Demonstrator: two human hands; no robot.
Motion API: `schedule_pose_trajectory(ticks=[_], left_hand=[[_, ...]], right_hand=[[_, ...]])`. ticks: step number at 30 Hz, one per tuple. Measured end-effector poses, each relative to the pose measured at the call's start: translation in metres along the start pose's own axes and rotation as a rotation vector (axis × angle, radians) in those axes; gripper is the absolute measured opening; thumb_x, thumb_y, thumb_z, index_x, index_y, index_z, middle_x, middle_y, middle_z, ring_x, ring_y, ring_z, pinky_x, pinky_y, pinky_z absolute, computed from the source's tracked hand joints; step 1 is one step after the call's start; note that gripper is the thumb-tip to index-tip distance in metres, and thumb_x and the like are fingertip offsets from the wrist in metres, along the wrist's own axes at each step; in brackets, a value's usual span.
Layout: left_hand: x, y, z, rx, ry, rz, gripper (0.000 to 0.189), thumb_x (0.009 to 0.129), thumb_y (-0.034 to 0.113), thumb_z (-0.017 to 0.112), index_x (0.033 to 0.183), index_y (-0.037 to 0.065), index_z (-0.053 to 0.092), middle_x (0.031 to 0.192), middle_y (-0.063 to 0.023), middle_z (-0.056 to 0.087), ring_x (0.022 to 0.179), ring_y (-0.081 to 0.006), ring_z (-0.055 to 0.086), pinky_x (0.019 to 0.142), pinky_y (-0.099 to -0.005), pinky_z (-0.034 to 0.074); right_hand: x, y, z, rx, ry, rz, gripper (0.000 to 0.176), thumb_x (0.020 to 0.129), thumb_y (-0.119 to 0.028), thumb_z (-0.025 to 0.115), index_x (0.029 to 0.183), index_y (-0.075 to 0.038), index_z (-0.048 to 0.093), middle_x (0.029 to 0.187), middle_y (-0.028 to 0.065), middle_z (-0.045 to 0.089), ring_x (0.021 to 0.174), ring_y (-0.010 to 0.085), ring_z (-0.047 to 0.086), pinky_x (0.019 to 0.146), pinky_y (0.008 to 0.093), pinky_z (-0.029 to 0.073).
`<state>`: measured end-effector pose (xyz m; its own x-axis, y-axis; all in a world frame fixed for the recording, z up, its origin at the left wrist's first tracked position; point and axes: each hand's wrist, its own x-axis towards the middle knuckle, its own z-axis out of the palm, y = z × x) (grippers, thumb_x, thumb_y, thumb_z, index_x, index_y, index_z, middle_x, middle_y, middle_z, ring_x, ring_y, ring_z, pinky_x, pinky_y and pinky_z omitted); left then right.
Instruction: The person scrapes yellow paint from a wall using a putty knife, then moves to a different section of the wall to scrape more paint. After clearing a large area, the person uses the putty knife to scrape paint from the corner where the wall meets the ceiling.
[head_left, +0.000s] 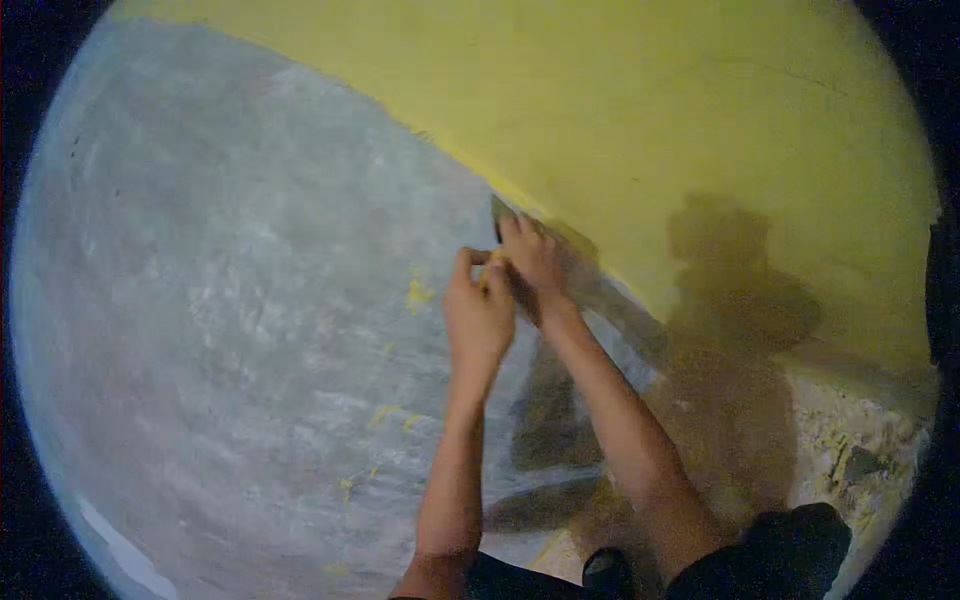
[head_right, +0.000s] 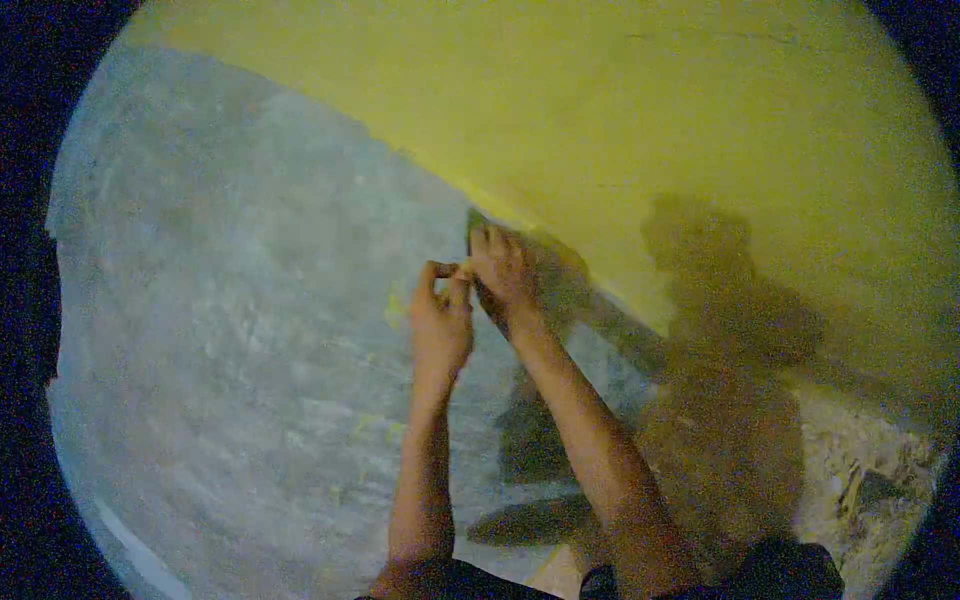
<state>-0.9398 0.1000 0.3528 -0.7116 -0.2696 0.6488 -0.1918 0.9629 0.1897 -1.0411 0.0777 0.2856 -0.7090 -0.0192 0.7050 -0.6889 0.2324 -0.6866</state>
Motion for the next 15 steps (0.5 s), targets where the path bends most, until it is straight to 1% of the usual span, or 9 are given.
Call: schedule_pose_trajectory(ticks=[1, 2, 4, 5, 8, 10, 12, 14, 15], left_hand=[[0.001, -0.007, 0.002, -0.046, -0.025, -0.090, 0.022, 0.095, 0.021, 0.056, 0.092, -0.001, 0.055, 0.069, -0.0074, 0.058, 0.057, -0.0091, 0.046, 0.049, -0.0281, 0.038], [0.001, -0.014, 0.007, -0.045, -0.042, -0.104, 0.022, 0.095, 0.021, 0.056, 0.092, -0.001, 0.055, 0.069, -0.0074, 0.058, 0.057, -0.0091, 0.046, 0.049, -0.0281, 0.038], [0.006, -0.026, 0.013, -0.161, 0.005, -0.003, 0.021, 0.095, 0.019, 0.057, 0.092, -0.001, 0.054, 0.066, -0.0076, 0.058, 0.054, -0.0084, 0.045, 0.048, -0.0283, 0.039], [0.004, -0.023, 0.012, -0.083, 0.053, 0.099, 0.020, 0.095, 0.019, 0.056, 0.091, -0.001, 0.054, 0.064, -0.0071, 0.058, 0.053, -0.0083, 0.045, 0.048, -0.0282, 0.039], [-0.011, -0.004, -0.002, 0.038, 0.024, -0.012, 0.020, 0.096, 0.019, 0.055, 0.091, -0.001, 0.054, 0.065, -0.0064, 0.058, 0.054, -0.0085, 0.045, 0.050, -0.0275, 0.040], [-0.006, -0.020, 0.012, -0.065, 0.063, 0.022, 0.023, 0.095, 0.022, 0.056, 0.090, -0.001, 0.054, 0.066, -0.0062, 0.058, 0.054, -0.0088, 0.044, 0.050, -0.0272, 0.039], [0.006, -0.013, 0.011, 0.009, 0.037, -0.055, 0.022, 0.093, 0.018, 0.057, 0.088, -0.003, 0.055, 0.076, -0.0245, 0.062, 0.072, -0.0330, 0.063, 0.064, -0.0407, 0.047], [0.001, -0.004, 0.008, -0.027, 0.007, -0.127, 0.023, 0.093, 0.018, 0.057, 0.087, -0.003, 0.055, 0.076, -0.0239, 0.062, 0.071, -0.0324, 0.062, 0.065, -0.0406, 0.047], [-0.002, -0.006, 0.009, -0.062, 0.016, -0.118, 0.023, 0.092, 0.018, 0.057, 0.087, -0.004, 0.055, 0.076, -0.0236, 0.062, 0.071, -0.0320, 0.062, 0.066, -0.0405, 0.047]], right_hand=[[0.008, 0.006, -0.001, -0.035, -0.001, -0.031, 0.023, 0.079, -0.017, 0.057, 0.097, -0.002, 0.056, 0.097, 0.0191, 0.060, 0.086, 0.0347, 0.063, 0.070, 0.0441, 0.055], [0.010, 0.010, 0.003, -0.039, -0.017, -0.018, 0.023, 0.079, -0.017, 0.057, 0.097, -0.002, 0.056, 0.097, 0.0191, 0.060, 0.086, 0.0347, 0.063, 0.070, 0.0441, 0.055], [0.014, 0.010, 0.011, 0.002, 0.108, -0.049, 0.021, 0.078, -0.016, 0.058, 0.094, -0.002, 0.057, 0.092, 0.0184, 0.060, 0.082, 0.0334, 0.064, 0.069, 0.0428, 0.055], [0.010, 0.006, 0.001, 0.034, 0.076, -0.005, 0.017, 0.079, -0.014, 0.057, 0.092, -0.004, 0.052, 0.092, 0.0156, 0.059, 0.085, 0.0352, 0.064, 0.066, 0.0428, 0.056], [-0.004, -0.001, 0.008, 0.079, 0.125, -0.055, 0.018, 0.078, -0.014, 0.059, 0.092, -0.004, 0.054, 0.091, 0.0161, 0.059, 0.084, 0.0359, 0.064, 0.067, 0.0437, 0.055], [0.013, 0.009, 0.013, 0.004, 0.123, -0.045, 0.017, 0.078, -0.014, 0.059, 0.091, -0.004, 0.055, 0.089, 0.0164, 0.060, 0.084, 0.0364, 0.064, 0.068, 0.0449, 0.055], [0.012, 0.007, 0.011, -0.033, 0.109, -0.043, 0.015, 0.078, -0.013, 0.058, 0.089, -0.004, 0.056, 0.088, 0.0168, 0.060, 0.085, 0.0369, 0.064, 0.068, 0.0461, 0.055], [0.012, 0.008, -0.004, 0.097, 0.056, 0.016, 0.012, 0.078, -0.011, 0.056, 0.086, -0.002, 0.057, 0.086, 0.0177, 0.061, 0.083, 0.0369, 0.064, 0.068, 0.0455, 0.054], [0.011, 0.010, 0.004, 0.116, 0.060, -0.034, 0.015, 0.077, -0.012, 0.058, 0.087, -0.001, 0.057, 0.087, 0.0180, 0.061, 0.084, 0.0366, 0.064, 0.069, 0.0449, 0.054]])
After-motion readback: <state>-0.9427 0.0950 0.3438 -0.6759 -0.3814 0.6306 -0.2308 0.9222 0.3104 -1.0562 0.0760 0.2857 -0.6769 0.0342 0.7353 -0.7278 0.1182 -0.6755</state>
